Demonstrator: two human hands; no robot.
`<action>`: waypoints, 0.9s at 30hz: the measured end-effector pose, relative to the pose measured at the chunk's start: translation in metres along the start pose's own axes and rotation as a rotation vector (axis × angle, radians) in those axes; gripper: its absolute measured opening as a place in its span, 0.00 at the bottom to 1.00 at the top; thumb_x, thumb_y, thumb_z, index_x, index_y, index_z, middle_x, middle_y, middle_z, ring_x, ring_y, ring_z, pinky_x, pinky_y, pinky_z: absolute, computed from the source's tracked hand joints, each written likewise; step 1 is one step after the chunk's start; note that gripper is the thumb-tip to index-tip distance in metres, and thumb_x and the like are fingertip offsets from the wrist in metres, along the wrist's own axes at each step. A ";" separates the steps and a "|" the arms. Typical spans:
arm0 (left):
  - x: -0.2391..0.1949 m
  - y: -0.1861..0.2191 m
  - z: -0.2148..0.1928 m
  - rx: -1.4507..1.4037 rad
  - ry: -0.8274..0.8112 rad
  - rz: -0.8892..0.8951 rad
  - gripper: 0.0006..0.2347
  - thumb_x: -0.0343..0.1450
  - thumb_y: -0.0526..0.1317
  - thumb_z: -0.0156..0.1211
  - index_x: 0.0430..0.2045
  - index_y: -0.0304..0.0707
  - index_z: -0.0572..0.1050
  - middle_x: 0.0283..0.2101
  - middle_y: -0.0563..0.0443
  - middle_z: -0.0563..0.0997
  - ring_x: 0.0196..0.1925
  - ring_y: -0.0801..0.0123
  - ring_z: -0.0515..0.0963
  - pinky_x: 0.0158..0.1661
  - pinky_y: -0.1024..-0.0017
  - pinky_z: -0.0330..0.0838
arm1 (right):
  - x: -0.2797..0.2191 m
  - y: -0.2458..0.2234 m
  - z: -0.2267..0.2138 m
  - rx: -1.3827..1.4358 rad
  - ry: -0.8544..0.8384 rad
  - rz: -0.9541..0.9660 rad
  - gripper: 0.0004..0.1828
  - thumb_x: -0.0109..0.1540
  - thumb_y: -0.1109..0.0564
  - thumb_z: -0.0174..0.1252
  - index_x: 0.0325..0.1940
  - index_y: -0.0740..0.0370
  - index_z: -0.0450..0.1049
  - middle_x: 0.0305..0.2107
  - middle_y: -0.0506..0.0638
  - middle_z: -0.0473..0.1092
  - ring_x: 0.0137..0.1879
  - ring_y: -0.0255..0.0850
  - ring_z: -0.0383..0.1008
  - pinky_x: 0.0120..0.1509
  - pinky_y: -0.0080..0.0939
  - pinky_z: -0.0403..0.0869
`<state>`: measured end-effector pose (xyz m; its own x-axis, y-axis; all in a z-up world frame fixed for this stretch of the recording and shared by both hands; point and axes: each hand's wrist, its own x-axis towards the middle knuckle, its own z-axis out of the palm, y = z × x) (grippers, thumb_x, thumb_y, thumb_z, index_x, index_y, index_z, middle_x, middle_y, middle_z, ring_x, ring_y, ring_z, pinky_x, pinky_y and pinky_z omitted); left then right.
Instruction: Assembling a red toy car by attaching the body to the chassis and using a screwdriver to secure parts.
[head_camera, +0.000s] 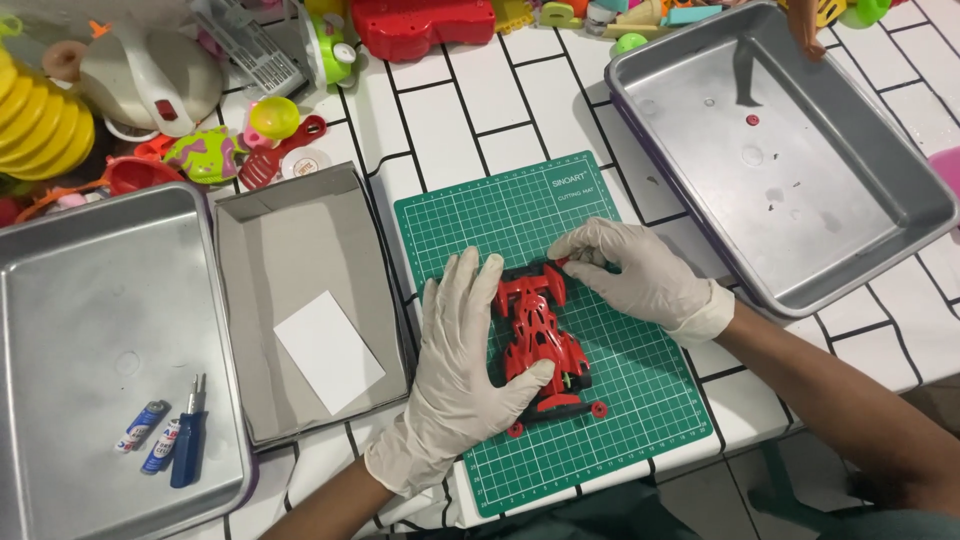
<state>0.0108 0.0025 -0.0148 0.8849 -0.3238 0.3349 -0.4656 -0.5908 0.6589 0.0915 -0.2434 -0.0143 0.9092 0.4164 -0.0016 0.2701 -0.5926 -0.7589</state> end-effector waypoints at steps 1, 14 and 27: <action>0.000 0.000 0.000 0.000 0.000 0.003 0.42 0.67 0.55 0.66 0.72 0.35 0.52 0.77 0.34 0.52 0.80 0.43 0.50 0.75 0.41 0.37 | 0.000 0.000 0.001 -0.001 0.003 0.000 0.10 0.65 0.60 0.58 0.50 0.52 0.78 0.39 0.42 0.76 0.40 0.34 0.75 0.48 0.34 0.77; 0.000 -0.001 0.003 0.022 -0.029 -0.004 0.45 0.67 0.59 0.61 0.72 0.29 0.47 0.76 0.31 0.53 0.80 0.44 0.52 0.74 0.39 0.33 | -0.001 -0.012 0.008 -0.019 0.086 0.006 0.10 0.60 0.59 0.62 0.44 0.50 0.81 0.35 0.39 0.79 0.35 0.29 0.74 0.40 0.29 0.75; 0.006 0.006 -0.007 -0.119 -0.056 -0.065 0.45 0.66 0.56 0.64 0.72 0.31 0.46 0.77 0.28 0.47 0.80 0.42 0.50 0.72 0.49 0.50 | -0.003 -0.004 0.010 -0.125 0.134 -0.147 0.10 0.62 0.58 0.62 0.46 0.48 0.81 0.29 0.38 0.75 0.33 0.30 0.72 0.39 0.30 0.76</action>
<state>0.0131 0.0022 -0.0044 0.9095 -0.3300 0.2529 -0.3989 -0.5214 0.7543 0.0847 -0.2350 -0.0176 0.8889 0.4140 0.1961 0.4323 -0.6164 -0.6581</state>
